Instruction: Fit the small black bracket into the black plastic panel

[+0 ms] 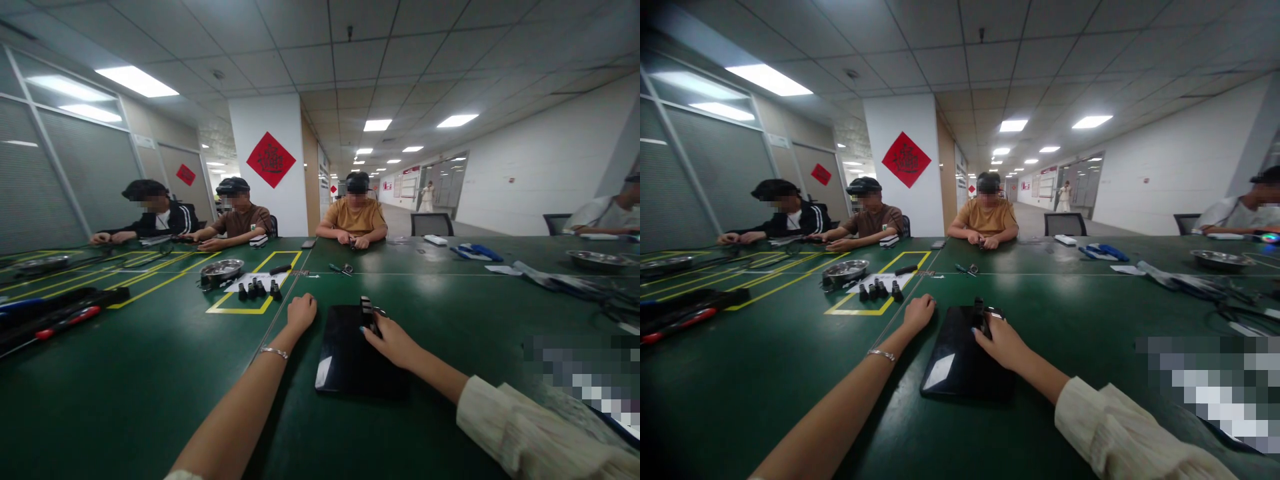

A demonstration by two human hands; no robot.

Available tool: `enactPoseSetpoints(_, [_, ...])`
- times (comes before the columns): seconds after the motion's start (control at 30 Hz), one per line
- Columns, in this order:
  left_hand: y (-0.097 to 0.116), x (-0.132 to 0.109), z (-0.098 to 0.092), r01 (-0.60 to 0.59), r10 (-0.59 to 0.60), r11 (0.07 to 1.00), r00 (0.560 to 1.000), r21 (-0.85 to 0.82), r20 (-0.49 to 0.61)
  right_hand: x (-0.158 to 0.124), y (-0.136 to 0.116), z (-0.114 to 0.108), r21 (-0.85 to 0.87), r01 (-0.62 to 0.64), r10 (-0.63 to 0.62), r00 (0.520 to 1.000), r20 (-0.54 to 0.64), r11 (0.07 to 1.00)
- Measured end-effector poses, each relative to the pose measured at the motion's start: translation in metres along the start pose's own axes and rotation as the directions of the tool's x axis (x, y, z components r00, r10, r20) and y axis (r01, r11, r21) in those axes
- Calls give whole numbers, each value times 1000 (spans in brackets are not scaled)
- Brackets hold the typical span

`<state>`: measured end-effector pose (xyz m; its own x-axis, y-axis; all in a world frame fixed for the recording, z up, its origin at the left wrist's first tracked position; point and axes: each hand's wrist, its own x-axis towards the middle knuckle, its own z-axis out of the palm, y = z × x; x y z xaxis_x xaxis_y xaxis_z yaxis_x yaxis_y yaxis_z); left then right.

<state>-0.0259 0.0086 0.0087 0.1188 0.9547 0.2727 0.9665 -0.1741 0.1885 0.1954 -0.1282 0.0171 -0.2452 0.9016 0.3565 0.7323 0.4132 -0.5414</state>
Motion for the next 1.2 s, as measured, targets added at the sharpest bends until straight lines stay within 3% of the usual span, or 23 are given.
enactPoseSetpoints(0.2, [1,-1,-1,-19,19,999,1000,40,3,2,9,-3,95,22,-23,1000,13,995])
enactPoseSetpoints(0.3, [0,-1,0,-26,26,999,1000,47,8,1,11,2,-30,-8,7,1000,-9,1000])
enactPoseSetpoints(0.37, [-1,0,0,-37,36,998,999,48,12,-2,10,4,-200,-52,26,991,-131,978])
enactPoseSetpoints(0.47, [-1,1,0,-48,47,998,999,48,17,-7,0,2,-423,-29,-128,933,-337,906])
enactPoseSetpoints(0.53, [-1,1,0,-50,49,997,999,53,17,-12,-13,1,-514,80,-294,889,-351,854])
enactPoseSetpoints(0.63, [1,1,0,-52,51,997,999,59,14,-22,-37,5,-553,222,-407,883,-236,803])
enactPoseSetpoints(0.77, [2,-2,-1,-56,55,996,998,66,16,-32,-60,22,-429,344,-361,932,45,835])
enactPoseSetpoints(0.87, [4,-4,-4,-65,64,995,998,71,18,-31,-67,31,-347,343,-294,937,189,873])
enactPoseSetpoints(1.03, [4,-5,-5,-63,63,996,998,59,15,-21,-71,28,-331,419,-312,890,332,845])
enactPoseSetpoints(1.2, [1,-4,-2,-72,71,995,997,73,5,-15,-68,25,-377,446,-317,879,357,812])
